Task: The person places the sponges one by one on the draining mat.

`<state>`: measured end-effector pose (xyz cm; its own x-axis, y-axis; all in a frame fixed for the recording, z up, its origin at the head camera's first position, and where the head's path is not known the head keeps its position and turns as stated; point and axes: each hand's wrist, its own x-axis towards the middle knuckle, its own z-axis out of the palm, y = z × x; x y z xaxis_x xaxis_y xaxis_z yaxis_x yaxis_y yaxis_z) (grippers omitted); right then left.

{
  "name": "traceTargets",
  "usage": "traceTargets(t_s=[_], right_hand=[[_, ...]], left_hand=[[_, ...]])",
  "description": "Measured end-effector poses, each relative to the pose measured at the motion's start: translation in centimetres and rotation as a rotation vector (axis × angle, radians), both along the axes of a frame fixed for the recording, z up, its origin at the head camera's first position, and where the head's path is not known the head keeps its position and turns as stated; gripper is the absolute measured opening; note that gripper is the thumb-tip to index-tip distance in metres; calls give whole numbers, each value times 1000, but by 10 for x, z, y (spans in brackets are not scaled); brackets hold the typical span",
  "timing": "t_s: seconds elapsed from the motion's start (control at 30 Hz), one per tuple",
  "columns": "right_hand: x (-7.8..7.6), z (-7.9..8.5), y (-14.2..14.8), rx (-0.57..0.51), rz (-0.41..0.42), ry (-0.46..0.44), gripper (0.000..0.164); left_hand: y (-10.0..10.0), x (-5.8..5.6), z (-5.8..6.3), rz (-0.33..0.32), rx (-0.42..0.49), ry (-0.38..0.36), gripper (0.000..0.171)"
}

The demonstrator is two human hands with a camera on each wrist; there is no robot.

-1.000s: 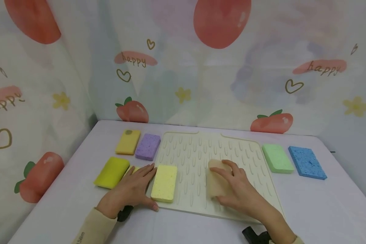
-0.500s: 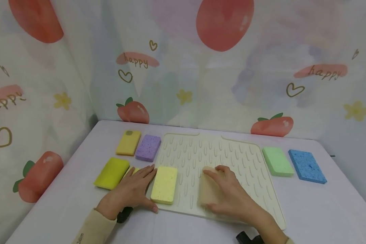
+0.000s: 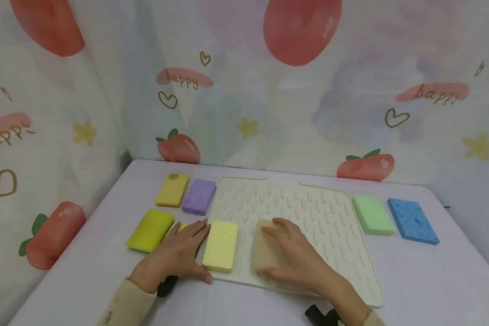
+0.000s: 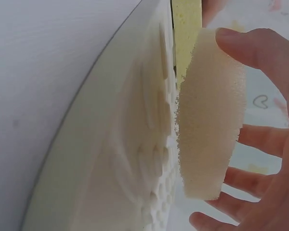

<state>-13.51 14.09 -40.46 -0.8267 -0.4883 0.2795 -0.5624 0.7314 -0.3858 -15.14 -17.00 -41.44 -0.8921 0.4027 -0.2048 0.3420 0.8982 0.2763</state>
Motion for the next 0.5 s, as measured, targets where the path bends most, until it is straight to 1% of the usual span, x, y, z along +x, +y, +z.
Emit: traceTargets(t_s=[0.13,0.3,0.4,0.5], right_hand=[[-2,2,-5,7,14,-4,78],[0,0,-12,-5,12,-62,76],[2,-2,-17,-4,27,-95,76],[2,-5,-21,13,47,-97,77]], left_hand=[[2,0,1,4,-5,4,128],[5,2,4,-5,-12,16,127],[5,4,6,-6,-14,21,127],[4,7,8,-2,-13,25,126]])
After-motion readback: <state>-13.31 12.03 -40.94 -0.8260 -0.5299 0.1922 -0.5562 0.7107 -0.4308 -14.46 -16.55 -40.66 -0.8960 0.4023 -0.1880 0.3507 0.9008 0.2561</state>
